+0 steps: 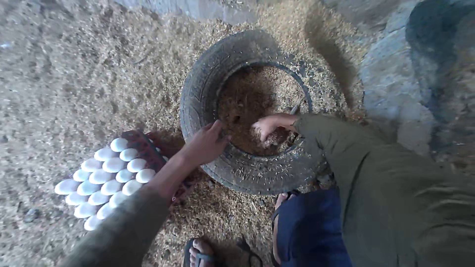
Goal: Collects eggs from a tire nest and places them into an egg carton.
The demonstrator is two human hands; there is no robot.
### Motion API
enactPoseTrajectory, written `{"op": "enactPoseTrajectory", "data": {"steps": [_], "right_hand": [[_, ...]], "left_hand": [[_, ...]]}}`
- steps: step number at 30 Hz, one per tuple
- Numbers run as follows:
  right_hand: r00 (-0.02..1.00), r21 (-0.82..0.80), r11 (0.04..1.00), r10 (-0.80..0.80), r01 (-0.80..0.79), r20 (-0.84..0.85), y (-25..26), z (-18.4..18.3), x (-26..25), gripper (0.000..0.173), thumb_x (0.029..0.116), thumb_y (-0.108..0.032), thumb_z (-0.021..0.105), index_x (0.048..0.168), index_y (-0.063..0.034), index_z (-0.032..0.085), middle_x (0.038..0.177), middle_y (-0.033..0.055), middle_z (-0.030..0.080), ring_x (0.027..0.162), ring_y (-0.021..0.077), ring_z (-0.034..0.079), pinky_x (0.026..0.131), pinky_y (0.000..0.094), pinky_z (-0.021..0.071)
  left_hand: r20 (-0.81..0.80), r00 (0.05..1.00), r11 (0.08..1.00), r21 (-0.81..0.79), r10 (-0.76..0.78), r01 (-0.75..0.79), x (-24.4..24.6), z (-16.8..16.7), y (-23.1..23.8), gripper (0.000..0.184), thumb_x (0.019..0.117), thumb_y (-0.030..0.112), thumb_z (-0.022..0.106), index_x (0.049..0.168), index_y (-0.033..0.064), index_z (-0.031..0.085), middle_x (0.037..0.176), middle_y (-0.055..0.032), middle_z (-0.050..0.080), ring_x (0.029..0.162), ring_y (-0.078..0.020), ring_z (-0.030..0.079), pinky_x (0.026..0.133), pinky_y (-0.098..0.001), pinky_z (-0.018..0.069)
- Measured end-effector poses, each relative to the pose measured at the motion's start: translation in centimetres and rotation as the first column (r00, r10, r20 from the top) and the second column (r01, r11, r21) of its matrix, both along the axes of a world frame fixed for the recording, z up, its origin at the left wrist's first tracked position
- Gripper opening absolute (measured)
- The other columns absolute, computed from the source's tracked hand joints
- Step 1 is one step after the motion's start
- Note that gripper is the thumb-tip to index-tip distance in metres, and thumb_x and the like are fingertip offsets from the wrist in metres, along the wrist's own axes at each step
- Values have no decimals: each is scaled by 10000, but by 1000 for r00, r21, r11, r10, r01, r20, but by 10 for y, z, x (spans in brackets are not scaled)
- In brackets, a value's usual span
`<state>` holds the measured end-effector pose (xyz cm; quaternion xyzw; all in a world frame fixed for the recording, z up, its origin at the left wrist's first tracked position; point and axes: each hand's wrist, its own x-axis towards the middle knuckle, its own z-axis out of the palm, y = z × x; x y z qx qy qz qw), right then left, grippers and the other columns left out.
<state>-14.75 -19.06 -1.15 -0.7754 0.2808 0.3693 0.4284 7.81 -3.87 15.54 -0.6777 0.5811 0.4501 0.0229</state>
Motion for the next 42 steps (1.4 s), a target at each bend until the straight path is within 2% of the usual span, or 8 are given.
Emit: {"op": "enactPoseTrajectory", "data": {"steps": [4,8,11,23,27,33,36,42], "right_hand": [[982,218,957,-185,190,-43,-5,33,-4,642,937,-263,769,1497,-89,508,1398,229,592,1275,401,567,1041,646,432],[776,325,707,-599,628,-195,-31,56,-6,429,1018,-539,506,1274,-219,635,951,51,648,704,137,586,586,315,492],[683,437,555,-695,708,-224,-35,74,-4,283,1000,-375,500,963,-141,655,707,41,622,485,113,536,418,255,437],[841,397,747,-518,534,-157,-43,107,12,679,997,-737,343,963,-131,647,657,6,591,480,86,508,444,230,427],[811,493,683,-579,539,-86,-42,72,-5,362,1018,-422,512,1215,-140,621,908,37,642,682,113,603,594,279,529],[972,162,962,-231,221,44,-34,60,-3,462,938,-26,714,1360,-14,526,1168,234,652,889,319,678,794,490,571],[980,76,977,-201,199,8,-33,68,0,643,914,-52,758,1481,-115,461,1302,260,614,996,411,687,843,584,574],[880,337,825,-475,454,-23,-34,57,-10,269,1040,-173,487,1258,-35,564,1060,144,614,807,209,616,714,385,546]], "left_hand": [[-190,956,974,81,224,-212,-41,-43,-12,543,1079,383,500,1534,114,373,1239,-250,654,1105,-402,664,959,-615,511],[-418,686,803,275,595,-529,-67,-77,-19,572,1100,440,406,1556,101,335,1390,-261,563,1186,-370,638,999,-523,524],[-564,559,783,311,608,-538,-77,-82,-30,634,1077,388,511,1604,170,233,1413,-236,550,1132,-338,660,944,-475,554],[-615,621,815,63,486,-576,-70,-82,-34,636,968,133,703,1517,109,383,1188,-206,661,943,-290,705,862,-475,585],[-665,455,765,288,593,-576,-59,-89,-29,514,1010,127,610,1482,116,406,1110,-135,640,784,-176,650,723,-329,567],[-602,461,742,384,653,-550,-59,-88,-28,346,1086,375,486,1284,108,583,843,-66,650,683,-146,636,631,-283,550],[-586,563,807,335,583,-486,-58,-86,-29,468,1071,262,519,1521,179,417,938,-111,653,661,-157,612,599,-289,525],[-506,790,938,180,348,-298,-45,-86,-41,790,1029,189,587,1649,287,108,1248,-255,615,763,-279,691,719,-456,599]]}}
